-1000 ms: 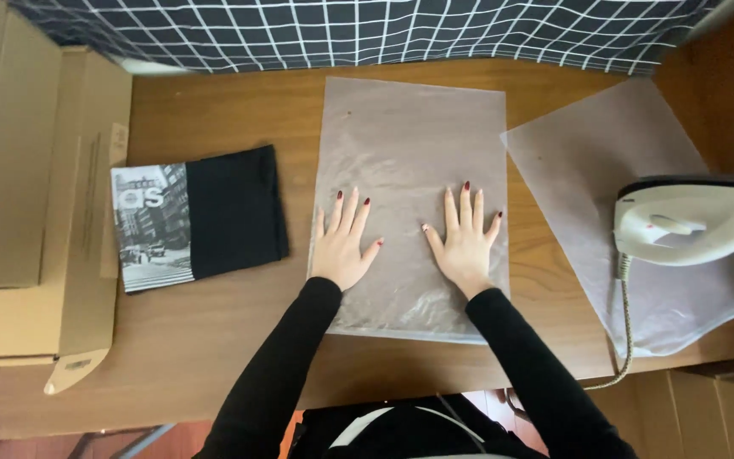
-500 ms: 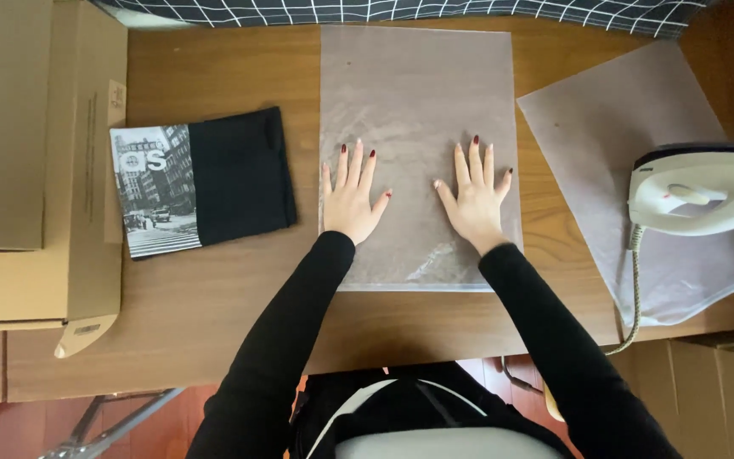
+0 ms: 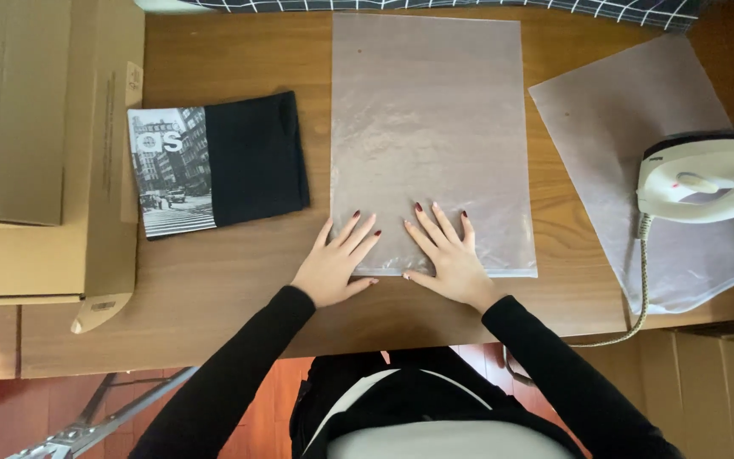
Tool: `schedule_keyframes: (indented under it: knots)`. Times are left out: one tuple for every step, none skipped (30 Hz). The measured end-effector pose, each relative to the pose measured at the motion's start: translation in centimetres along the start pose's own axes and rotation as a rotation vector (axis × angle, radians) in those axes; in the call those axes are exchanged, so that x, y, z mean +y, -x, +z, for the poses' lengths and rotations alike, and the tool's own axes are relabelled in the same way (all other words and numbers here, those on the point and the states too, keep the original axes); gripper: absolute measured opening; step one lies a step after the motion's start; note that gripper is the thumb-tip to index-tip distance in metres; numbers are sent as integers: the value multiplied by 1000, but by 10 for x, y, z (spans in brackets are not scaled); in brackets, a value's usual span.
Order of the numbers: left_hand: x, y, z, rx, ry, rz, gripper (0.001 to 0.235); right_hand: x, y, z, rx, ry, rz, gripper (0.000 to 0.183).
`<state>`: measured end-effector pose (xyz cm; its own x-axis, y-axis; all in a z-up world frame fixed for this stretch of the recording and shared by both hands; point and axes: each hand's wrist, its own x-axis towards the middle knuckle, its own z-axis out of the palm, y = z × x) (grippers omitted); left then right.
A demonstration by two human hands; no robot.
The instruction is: The person irons a clear plastic bag on a wooden table, then places a folded black garment with a printed label into the bag and seals it. The person places the sealed bag into a cardboard box, closes the box, and stacks it with other boxes. The person later opens the box, removes the bag, and closes the box again.
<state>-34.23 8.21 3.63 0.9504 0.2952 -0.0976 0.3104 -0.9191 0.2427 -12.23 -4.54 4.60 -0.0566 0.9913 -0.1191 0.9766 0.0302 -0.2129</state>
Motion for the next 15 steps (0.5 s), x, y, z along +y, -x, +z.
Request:
schedule_keyframes:
  knots:
    - [-1,4,0,3,-4,-4,73,1,0,-2,4,1,-5,84]
    - [-1,9,1,33,-4,-1,69,1,1,-3,29,-18,-33,86]
    - [-1,15,2,64,-4,2,65,1,2,-4,53,-38,-62,89]
    - [-3,15,8,66,-6,-5,65,2,3,-1,54,-37,-70,89]
    - [-4,15,14,127,-47,15,63,2,3,2,129,-40,-109,82]
    - [-4,14,20,188,-86,38,62,4,4,5,203,-43,-144,76]
    - [-6,14,25,189,-86,34,62,4,4,8,202,-42,-148,76]
    - [-7,12,29,228,-128,59,59,4,4,11,279,-34,-192,69]
    - [-8,10,34,267,-171,84,56,5,4,14,356,-26,-235,62]
    - [-9,10,35,269,-171,85,56,5,4,16,357,-24,-234,62]
    - [-10,9,37,294,-204,102,56,6,4,19,392,-18,-256,58]
    - [-10,8,38,318,-236,121,57,6,4,22,427,-13,-277,54]
    - [-11,8,38,319,-236,123,57,5,4,20,428,-13,-274,54]
    - [-11,8,37,330,-224,134,56,4,4,19,481,-13,-307,49]
    - [-12,8,37,342,-211,145,55,3,4,18,534,-14,-339,44]
